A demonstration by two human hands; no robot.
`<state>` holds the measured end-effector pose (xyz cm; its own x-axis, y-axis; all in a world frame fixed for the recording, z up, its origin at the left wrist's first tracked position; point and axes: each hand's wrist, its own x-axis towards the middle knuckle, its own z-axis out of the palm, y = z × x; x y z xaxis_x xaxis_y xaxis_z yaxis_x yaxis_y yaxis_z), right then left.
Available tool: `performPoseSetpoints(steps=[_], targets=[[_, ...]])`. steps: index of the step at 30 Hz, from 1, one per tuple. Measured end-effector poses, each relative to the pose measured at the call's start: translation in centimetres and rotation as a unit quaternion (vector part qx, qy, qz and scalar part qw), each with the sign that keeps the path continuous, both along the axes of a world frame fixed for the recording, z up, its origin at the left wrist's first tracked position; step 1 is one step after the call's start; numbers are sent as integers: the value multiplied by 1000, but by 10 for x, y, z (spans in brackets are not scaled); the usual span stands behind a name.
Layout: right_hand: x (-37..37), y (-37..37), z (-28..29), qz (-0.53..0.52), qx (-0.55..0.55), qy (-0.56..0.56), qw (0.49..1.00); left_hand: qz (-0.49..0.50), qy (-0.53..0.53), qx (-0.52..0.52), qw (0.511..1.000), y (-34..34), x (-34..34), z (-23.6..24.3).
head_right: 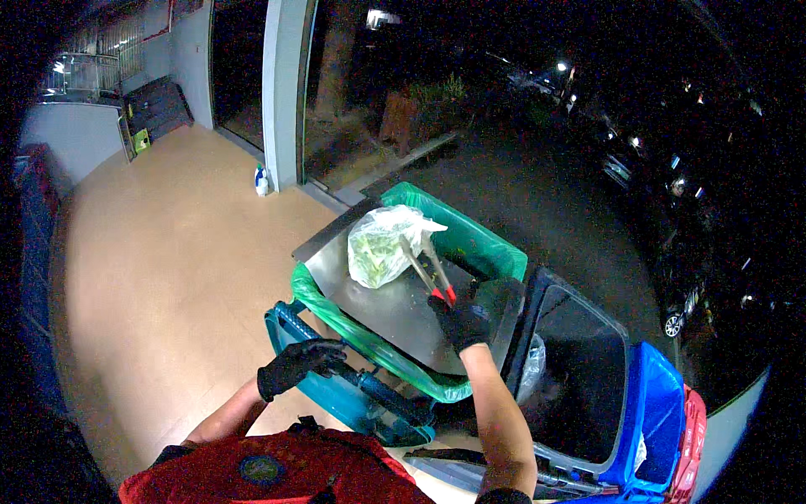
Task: The person sorts waste by cutting open a plastic bag with scissors, removing vegetable scraps onto a tray, and placing the scraps into a green bin. They then close the bin lids and remove their gloves.
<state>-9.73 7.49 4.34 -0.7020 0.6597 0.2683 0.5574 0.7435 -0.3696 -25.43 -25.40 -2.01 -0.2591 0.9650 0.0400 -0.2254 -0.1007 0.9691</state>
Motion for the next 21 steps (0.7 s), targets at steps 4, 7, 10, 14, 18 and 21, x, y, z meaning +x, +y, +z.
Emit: performPoseSetpoints(steps=[4,7,10,14,18,21], targets=[[10,-3,-8,66,132,1,989,19,18,48,999,2,-31,12],[56,-9,-17,142,214,-26,966,77,51,42,995,12,-64,27],[102,-15,-27,151,238,-4,959,182,280,20,942,42,-92,46],[142,-29,-34,155,241,-140,948,209,590,130,769,116,-107,59],[152,-51,-35,179,198,-136,954,68,754,107,644,195,-98,63],[153,-67,-36,154,149,-95,972,49,837,219,499,238,-73,64]])
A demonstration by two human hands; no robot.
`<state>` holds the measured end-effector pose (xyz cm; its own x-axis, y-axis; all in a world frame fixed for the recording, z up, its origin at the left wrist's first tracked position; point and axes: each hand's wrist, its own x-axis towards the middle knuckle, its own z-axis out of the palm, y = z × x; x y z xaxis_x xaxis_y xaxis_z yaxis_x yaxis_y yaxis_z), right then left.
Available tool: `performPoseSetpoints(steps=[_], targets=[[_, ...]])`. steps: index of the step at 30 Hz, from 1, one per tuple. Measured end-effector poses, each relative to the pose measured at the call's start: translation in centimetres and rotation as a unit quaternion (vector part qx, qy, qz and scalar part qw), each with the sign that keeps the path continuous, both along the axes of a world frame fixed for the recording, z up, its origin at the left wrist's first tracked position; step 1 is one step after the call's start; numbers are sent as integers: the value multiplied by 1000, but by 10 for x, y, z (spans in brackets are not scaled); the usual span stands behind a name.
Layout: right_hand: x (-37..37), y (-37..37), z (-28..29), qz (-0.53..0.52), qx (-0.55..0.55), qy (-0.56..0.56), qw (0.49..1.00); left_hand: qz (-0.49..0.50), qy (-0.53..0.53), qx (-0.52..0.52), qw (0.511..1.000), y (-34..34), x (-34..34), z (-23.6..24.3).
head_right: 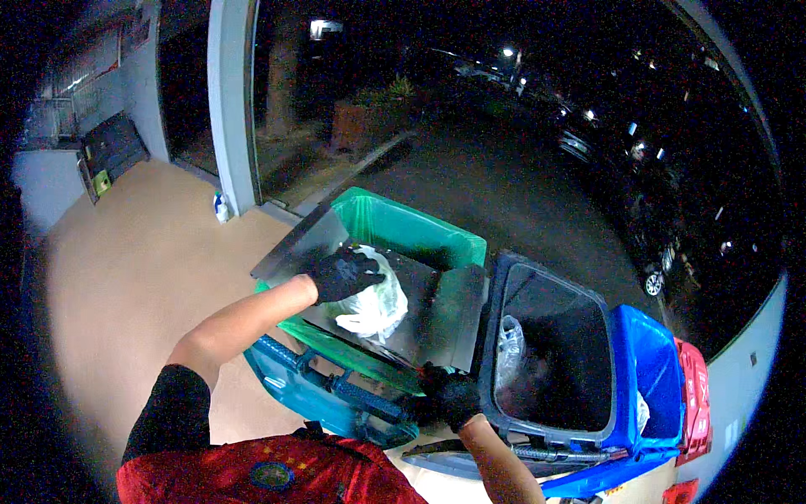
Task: The person sorts waste by cutting open a plastic bag with scissors, removing vegetable scraps onto a tray, and placing the scraps into a green bin. They then close the bin lids and remove their gloves.
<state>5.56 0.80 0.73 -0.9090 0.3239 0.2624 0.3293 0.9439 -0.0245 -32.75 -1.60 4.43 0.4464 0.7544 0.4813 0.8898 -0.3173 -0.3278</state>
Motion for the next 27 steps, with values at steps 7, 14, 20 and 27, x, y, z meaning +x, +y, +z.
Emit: performPoseSetpoints(steps=[7,14,20,27], targets=[[6,-10,-5,-35,40,16,998,-80,144,-178,970,55,32,-21],[18,6,3,-51,50,95,993,85,106,-81,987,88,-6,-7],[-1,73,7,-213,85,53,972,314,-171,-6,934,71,-82,79],[6,79,54,-299,-125,104,941,305,-283,19,909,6,-96,8]])
